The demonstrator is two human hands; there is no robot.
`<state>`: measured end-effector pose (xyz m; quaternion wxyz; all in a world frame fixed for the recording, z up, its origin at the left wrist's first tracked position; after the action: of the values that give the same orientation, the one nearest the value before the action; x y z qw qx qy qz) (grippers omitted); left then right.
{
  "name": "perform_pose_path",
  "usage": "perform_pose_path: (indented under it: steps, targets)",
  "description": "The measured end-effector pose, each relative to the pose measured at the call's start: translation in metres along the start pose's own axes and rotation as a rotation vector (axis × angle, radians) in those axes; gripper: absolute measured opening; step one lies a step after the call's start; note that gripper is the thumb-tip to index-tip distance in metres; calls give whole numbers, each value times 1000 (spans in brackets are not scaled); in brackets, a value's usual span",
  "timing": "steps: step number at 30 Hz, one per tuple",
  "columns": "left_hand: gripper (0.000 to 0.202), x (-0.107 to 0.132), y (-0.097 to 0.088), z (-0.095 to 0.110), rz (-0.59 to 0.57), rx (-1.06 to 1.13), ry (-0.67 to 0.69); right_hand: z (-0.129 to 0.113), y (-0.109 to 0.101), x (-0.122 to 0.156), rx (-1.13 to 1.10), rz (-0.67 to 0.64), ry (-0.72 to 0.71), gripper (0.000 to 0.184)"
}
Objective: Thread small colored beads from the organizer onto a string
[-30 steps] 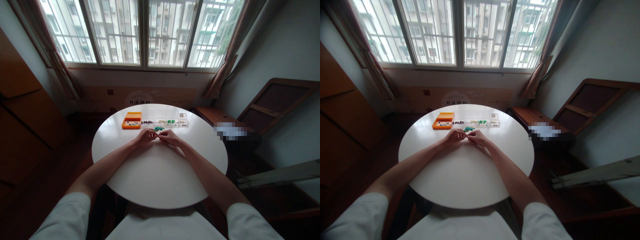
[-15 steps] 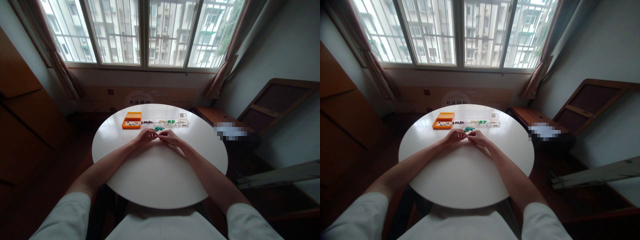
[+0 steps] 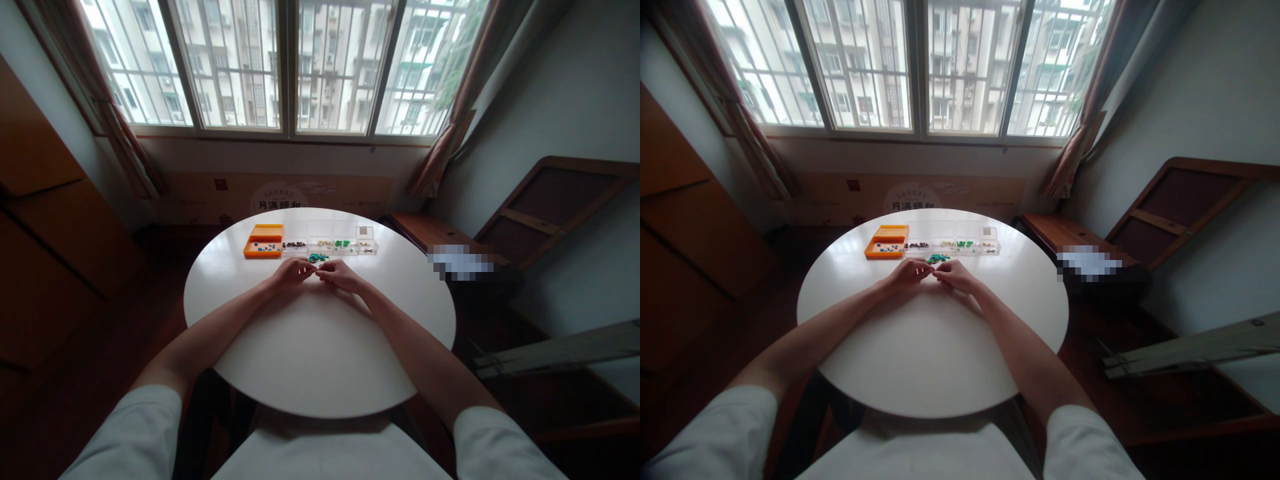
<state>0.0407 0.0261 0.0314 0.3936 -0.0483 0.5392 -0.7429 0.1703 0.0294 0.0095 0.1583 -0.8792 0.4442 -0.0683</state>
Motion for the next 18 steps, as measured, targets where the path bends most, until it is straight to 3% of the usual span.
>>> perform_pose_path:
  steps: [18]
  targets:
    - [25,0,0,0,-21,27,-1,-3,1,0,12,-17,-10,29]
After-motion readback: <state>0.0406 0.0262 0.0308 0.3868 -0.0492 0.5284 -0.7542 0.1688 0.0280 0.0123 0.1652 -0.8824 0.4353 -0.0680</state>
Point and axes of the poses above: each hand's wrist, its own x-axis away from the middle knuckle, its own y-axis out of the palm, z = x × y, the point moved 6 cm from there along -x, towards the middle knuckle, and after that the axes turned 11 degrees about -z, right-handed, at the moved point
